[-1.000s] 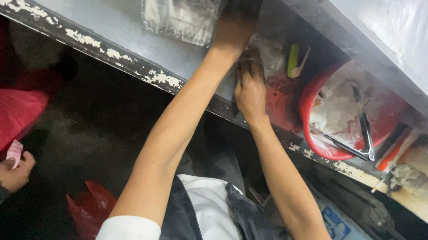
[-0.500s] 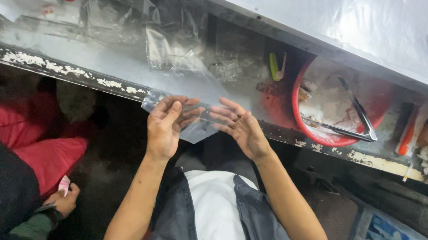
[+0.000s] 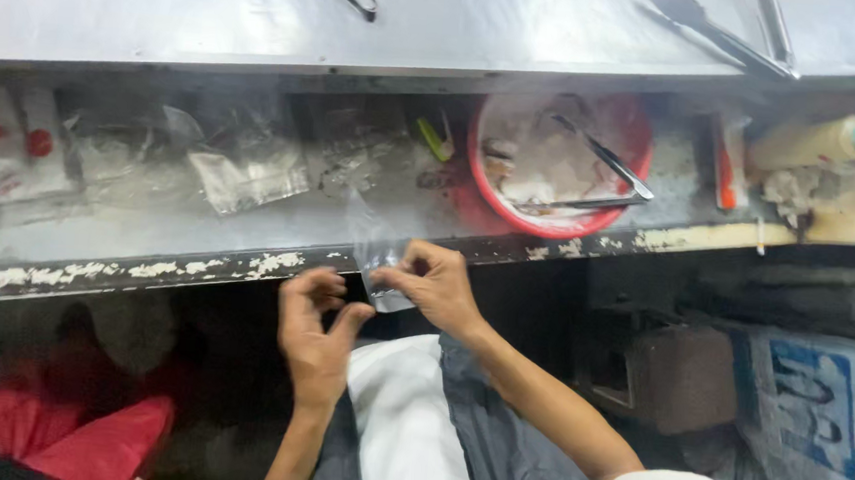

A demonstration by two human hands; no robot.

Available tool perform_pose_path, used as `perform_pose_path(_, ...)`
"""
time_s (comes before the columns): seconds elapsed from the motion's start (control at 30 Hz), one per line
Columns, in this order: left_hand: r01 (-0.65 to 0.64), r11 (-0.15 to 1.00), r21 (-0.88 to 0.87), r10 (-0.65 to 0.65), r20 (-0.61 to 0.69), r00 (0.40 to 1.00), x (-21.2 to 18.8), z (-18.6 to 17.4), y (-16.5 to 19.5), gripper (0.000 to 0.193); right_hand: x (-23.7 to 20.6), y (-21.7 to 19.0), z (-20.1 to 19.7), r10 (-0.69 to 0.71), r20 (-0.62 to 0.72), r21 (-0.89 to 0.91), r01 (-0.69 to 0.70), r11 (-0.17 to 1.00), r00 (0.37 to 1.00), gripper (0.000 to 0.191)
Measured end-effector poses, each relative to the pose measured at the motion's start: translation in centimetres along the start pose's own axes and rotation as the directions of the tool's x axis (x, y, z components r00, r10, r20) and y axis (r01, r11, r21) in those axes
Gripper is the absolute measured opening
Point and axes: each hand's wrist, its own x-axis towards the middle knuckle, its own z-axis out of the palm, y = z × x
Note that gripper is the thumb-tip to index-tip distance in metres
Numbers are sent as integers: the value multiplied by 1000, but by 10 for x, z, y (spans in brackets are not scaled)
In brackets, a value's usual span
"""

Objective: The person peels several yellow bananas using a knife, placing the peeled fruit into a red basket. They then move to a metal counter, scoop a white powder into a plastic bag, add fried banana pieces, and hand the bag to a customer in exchange for money.

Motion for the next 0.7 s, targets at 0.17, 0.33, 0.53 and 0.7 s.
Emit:
perform_pose_path(0.17,475,788,-392,-326,389,862,18,27,-30,18,-10,-18,-13,325,262,488,-416,767,909,16)
perform_pose_path(0.33,626,572,-530,-564,300,769,43,11,-47,5,-17,-9,-35,127,5,22,-127,992,992,10)
perform_pose_path(0.53,863,393,-317,-468,739,485,37,7,-47,14,-10,19,-46,371,-13,535,-307,787,929,9)
perform_pose_path(0.7,716,383,-585,-569,461,681,52,24,-34,14,-26,13,-73,306,375,799,-472,372,875,17)
